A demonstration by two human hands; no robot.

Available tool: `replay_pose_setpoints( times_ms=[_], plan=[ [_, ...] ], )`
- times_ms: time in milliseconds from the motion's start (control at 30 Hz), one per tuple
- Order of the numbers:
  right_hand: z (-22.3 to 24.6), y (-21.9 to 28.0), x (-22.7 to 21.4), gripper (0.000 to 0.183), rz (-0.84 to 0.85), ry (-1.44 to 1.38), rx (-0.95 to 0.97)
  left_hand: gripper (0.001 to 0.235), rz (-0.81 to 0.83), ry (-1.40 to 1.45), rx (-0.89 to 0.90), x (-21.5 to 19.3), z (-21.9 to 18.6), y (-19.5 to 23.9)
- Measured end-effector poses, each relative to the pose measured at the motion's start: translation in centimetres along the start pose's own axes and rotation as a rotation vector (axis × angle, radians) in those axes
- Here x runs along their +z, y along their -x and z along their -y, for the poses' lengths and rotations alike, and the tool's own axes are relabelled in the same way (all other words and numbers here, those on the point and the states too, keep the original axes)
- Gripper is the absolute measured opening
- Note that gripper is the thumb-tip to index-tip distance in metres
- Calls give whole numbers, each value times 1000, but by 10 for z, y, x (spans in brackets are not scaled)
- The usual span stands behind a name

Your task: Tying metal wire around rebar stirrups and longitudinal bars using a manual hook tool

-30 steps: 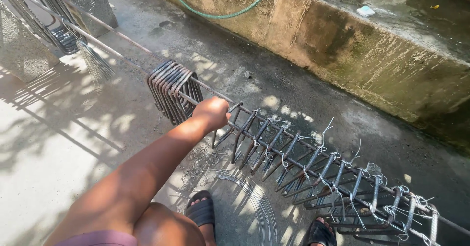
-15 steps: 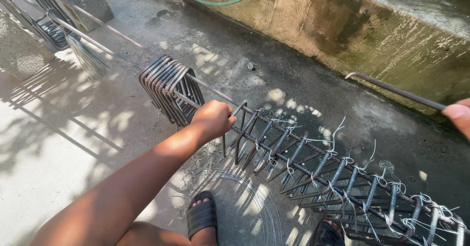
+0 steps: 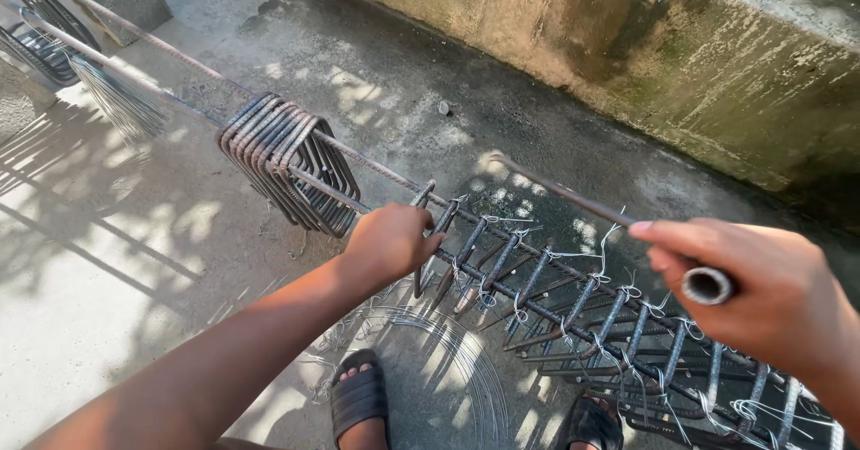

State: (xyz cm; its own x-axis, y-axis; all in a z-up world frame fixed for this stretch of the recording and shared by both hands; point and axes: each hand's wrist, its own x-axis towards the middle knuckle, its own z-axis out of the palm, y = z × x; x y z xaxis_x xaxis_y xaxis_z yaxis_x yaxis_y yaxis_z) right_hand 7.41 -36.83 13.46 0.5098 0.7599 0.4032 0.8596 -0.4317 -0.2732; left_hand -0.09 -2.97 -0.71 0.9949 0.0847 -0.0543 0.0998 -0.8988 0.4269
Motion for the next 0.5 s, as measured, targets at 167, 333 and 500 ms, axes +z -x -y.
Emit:
replay_pose_setpoints(
  times_ms=[167,333,500],
  plan=[
    [31,-11,17,42,152,6,-226,26,-19,8,-20,20,3,-2],
    [36,-14,23,51,182,49,-285,24,-27,21,-9,22,6,-1],
    [34,-17,29,41,162,-7,-280,21,42,47,5,7,-5,3]
  ],
)
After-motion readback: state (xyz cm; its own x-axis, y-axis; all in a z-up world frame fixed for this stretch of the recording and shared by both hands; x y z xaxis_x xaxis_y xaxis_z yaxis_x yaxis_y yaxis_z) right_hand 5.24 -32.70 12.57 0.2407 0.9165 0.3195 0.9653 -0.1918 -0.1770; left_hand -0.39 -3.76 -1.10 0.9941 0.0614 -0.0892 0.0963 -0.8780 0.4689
